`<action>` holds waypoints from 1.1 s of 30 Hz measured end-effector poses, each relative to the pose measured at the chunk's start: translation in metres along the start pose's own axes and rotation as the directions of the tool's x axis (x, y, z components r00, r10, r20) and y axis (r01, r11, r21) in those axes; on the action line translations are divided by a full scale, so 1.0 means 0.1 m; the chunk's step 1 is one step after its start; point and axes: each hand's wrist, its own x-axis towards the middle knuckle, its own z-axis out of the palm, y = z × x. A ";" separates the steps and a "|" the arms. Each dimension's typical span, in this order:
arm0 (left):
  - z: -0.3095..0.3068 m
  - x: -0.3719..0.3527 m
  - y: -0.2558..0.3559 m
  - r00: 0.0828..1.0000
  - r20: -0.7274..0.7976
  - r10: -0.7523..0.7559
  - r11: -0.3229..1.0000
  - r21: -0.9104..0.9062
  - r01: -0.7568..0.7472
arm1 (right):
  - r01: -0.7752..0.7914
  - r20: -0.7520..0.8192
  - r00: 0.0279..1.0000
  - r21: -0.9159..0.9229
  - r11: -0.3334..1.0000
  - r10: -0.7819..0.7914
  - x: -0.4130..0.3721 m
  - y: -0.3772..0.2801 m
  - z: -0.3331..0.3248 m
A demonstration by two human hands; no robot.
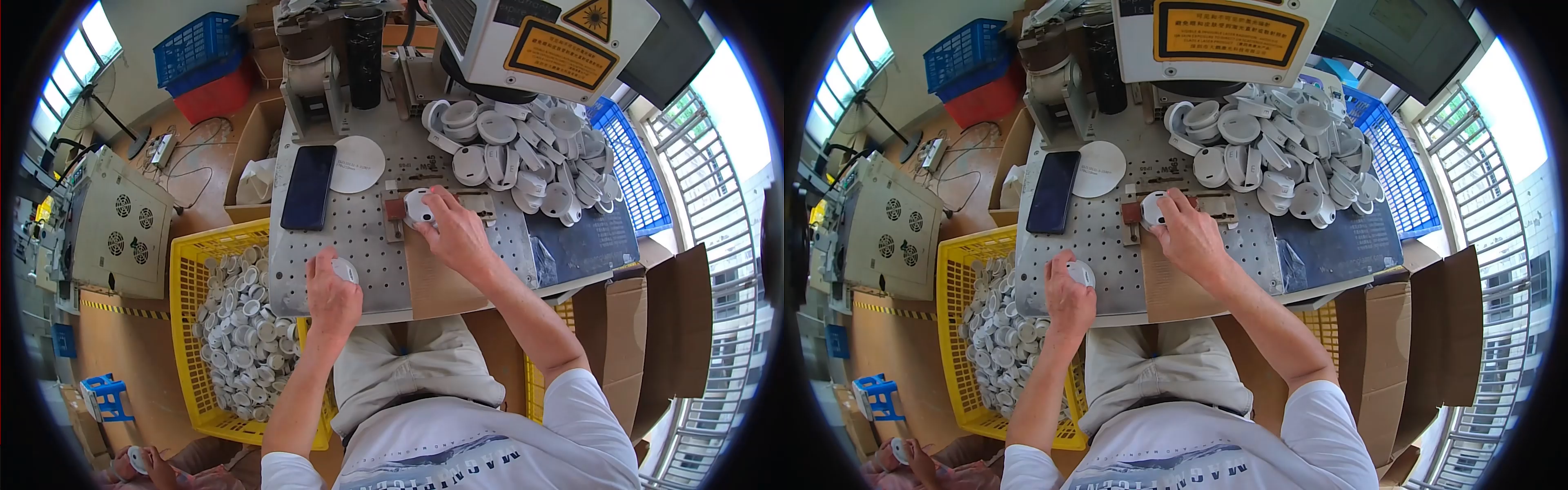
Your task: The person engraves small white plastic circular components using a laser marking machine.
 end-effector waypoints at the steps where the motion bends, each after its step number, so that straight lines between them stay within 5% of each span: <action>1: -0.01 0.01 0.00 1.000 -0.007 0.007 1.000 0.012 -0.007 | -0.002 -0.004 1.000 -0.001 1.000 0.002 0.00 0.01 0.02; 13: 0.06 -0.04 -0.05 0.998 -0.061 0.033 0.999 0.006 -0.033 | -0.184 -0.257 0.950 0.008 0.983 0.179 -0.23 -0.01 0.15; 15: -0.03 -0.10 -0.06 0.999 -0.041 0.034 0.998 -0.045 -0.036 | -0.065 -0.292 0.953 0.072 0.995 0.083 -0.27 0.04 0.07; 21: -0.65 -1.00 -0.70 0.899 -0.175 -0.402 0.909 -0.196 0.368 | -0.217 -0.489 0.840 0.092 0.972 0.233 -0.74 0.64 -0.55; 24: -0.94 -1.60 -1.47 0.842 -0.176 -0.510 0.860 -0.085 0.503 | -0.372 -0.631 0.720 0.002 0.928 0.289 -0.91 1.15 -0.99; 26: -0.94 -1.89 -1.90 0.779 -0.358 -0.515 0.773 0.198 0.602 | -0.484 -0.646 0.689 -0.073 0.872 0.328 -0.92 1.38 -1.15; 29: -1.04 -1.82 -1.83 0.801 -0.236 -0.551 0.776 0.208 0.595 | -0.604 -0.596 0.673 -0.100 0.791 0.438 -0.83 1.50 -1.30; 33: -0.80 -1.24 -1.09 0.849 -0.055 -0.525 0.851 -0.007 0.525 | -0.714 -0.500 0.658 -0.176 0.678 0.563 -0.64 1.60 -1.32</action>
